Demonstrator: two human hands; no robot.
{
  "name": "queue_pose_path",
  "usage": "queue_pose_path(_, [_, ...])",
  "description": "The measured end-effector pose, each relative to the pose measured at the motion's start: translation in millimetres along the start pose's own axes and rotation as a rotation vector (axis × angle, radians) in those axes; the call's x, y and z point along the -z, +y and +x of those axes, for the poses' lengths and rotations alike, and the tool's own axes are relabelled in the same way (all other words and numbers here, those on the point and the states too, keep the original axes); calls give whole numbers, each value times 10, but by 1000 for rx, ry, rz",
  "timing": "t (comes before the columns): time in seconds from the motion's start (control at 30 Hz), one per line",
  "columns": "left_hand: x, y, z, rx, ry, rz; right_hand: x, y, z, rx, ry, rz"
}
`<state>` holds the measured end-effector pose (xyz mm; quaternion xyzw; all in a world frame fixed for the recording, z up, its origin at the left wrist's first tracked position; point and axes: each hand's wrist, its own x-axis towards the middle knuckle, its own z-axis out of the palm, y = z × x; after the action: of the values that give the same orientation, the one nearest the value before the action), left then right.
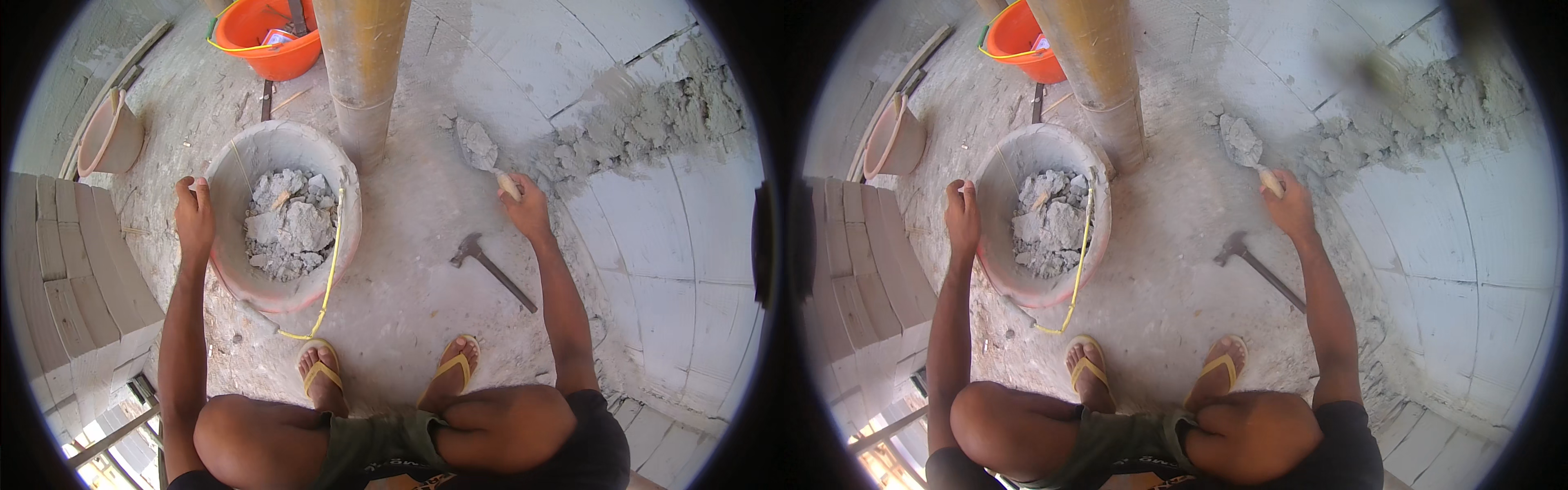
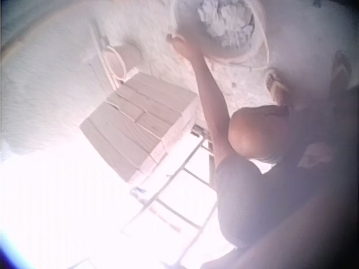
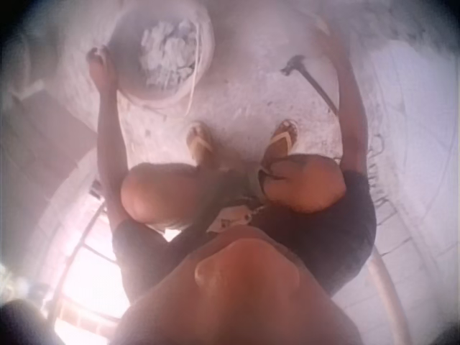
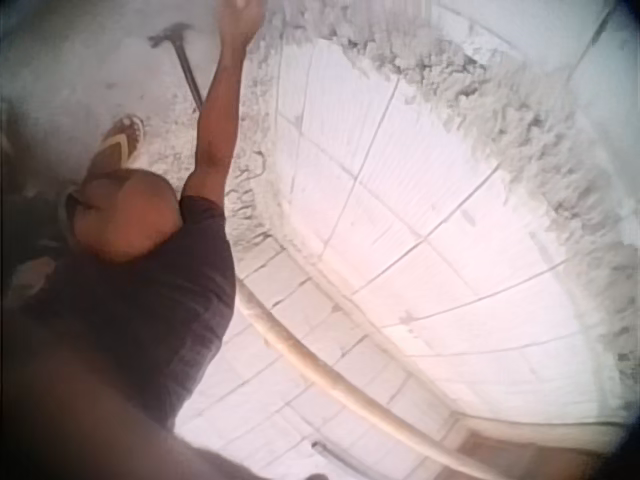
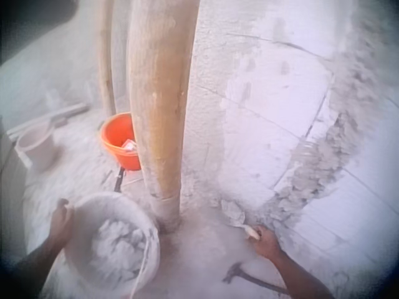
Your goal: The person uses a hammer to break up concrete debris on a tiled floor and then scoops the fragments into a pink bucket with a trowel. The person repeatedly breaks and collects debris across the floor area.
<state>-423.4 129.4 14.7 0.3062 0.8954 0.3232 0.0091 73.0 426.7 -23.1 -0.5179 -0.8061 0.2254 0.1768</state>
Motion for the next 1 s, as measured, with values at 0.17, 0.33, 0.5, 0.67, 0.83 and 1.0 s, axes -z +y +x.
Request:
queue_pose_path(0.17, [24,-27,-8,0,11,-7,820,-871,-302,35,-238,95])
queue_pose_path(0.33, [55,-20,12,31,13,-12,943,-1622,-485,14,-708,616])
queue_pose_path(0.5, [-81,-154,64,-52,50,-8,9,-1772,-518,-179,-1203,1150])
queue_pose_path(0.67, [-30,-129,15,-54,51,11,178,-1216,-332,28,-1029,1477])
queue_pose_path(0.83, [29,-70,26,-34,11,3,-195,-296,43,-506,-579,1433])
queue_pose_path(1.0, [-72,-94,38,-98,39,-2,-949,-430,609,-670,-415,1302])
